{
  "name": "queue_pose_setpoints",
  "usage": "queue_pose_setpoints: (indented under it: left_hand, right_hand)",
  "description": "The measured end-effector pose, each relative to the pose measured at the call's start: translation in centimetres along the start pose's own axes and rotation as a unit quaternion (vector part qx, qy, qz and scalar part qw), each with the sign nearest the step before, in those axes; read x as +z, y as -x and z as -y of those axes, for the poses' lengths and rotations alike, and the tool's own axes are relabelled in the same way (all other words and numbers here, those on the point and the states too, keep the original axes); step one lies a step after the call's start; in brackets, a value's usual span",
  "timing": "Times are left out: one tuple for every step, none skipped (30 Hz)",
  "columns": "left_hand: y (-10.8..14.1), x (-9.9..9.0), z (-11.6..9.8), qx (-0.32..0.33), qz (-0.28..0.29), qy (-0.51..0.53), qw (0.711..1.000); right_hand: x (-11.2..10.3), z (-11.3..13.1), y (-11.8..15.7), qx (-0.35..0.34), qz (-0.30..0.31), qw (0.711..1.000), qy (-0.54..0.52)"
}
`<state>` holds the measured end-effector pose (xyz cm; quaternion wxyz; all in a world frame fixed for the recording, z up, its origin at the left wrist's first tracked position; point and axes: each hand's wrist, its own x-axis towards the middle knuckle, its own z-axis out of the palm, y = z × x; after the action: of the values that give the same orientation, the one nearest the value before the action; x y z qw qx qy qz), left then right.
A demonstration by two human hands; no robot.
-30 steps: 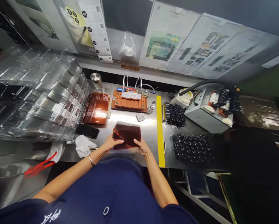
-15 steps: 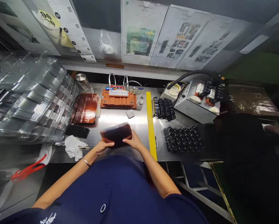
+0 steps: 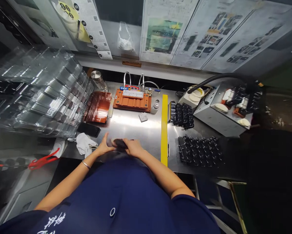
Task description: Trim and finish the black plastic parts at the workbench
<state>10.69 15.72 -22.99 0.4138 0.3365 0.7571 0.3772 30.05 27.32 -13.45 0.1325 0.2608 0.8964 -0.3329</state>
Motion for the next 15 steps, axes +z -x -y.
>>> queue_pose_setpoints:
  left_hand:
    - [-0.2,-0.1,0.0,0.021,0.043,0.011,0.999]
    - [-0.4,0.0,-0.1,0.037,0.093,0.029,0.995]
    - [-0.6,0.2,-0.3,0.045,0.139,0.048,0.988]
    - [-0.7,0.6,-0.5,0.046,0.173,0.065,0.982]
    - [-0.9,1.0,-0.7,0.044,0.194,0.074,0.977]
    - [-1.0,1.4,-1.0,0.042,0.202,0.076,0.976]
    - [-1.0,1.6,-1.2,0.041,0.203,0.073,0.976]
    - [-1.1,1.8,-1.4,0.041,0.203,0.07,0.976]
    - [-1.1,1.9,-1.5,0.042,0.206,0.068,0.975]
    - [-1.0,2.0,-1.7,0.044,0.21,0.068,0.974]
    - [-1.0,2.0,-1.9,0.046,0.214,0.068,0.973]
    - [-0.9,2.0,-2.0,0.049,0.218,0.07,0.972]
    - [-0.9,2.0,-2.2,0.051,0.222,0.076,0.971]
    - [-0.9,2.1,-2.3,0.05,0.227,0.086,0.969]
    - [-0.9,2.1,-2.4,0.046,0.231,0.097,0.967]
  right_hand:
    - [0.3,0.4,-0.2,-0.018,0.012,1.0,0.022]
    - [0.5,0.8,-0.4,-0.031,0.019,0.999,0.039]
    - [0.6,1.1,-0.6,-0.037,0.023,0.998,0.053]
    - [0.6,1.2,-0.7,-0.032,0.023,0.997,0.063]
    - [0.4,1.1,-0.9,-0.025,0.023,0.997,0.067]
    - [0.1,0.8,-0.9,-0.022,0.019,0.998,0.063]
    - [-0.2,0.2,-0.8,-0.023,0.013,0.998,0.051]
    - [-0.6,-0.7,-0.6,-0.028,0.003,0.999,0.03]
    - [-1.0,-2.0,-0.2,-0.036,-0.012,0.999,0.001]
    - [-1.3,-3.5,0.3,-0.039,-0.032,0.998,-0.034]
    - [-1.4,-5.3,0.9,-0.037,-0.053,0.995,-0.072]
    - [-1.2,-7.1,1.6,-0.028,-0.076,0.991,-0.111]
    - [-0.7,-8.9,2.3,-0.008,-0.091,0.985,-0.147]
    - [0.1,-10.4,2.8,0.015,-0.096,0.978,-0.185]
    - [1.1,-11.6,3.0,0.037,-0.09,0.969,-0.228]
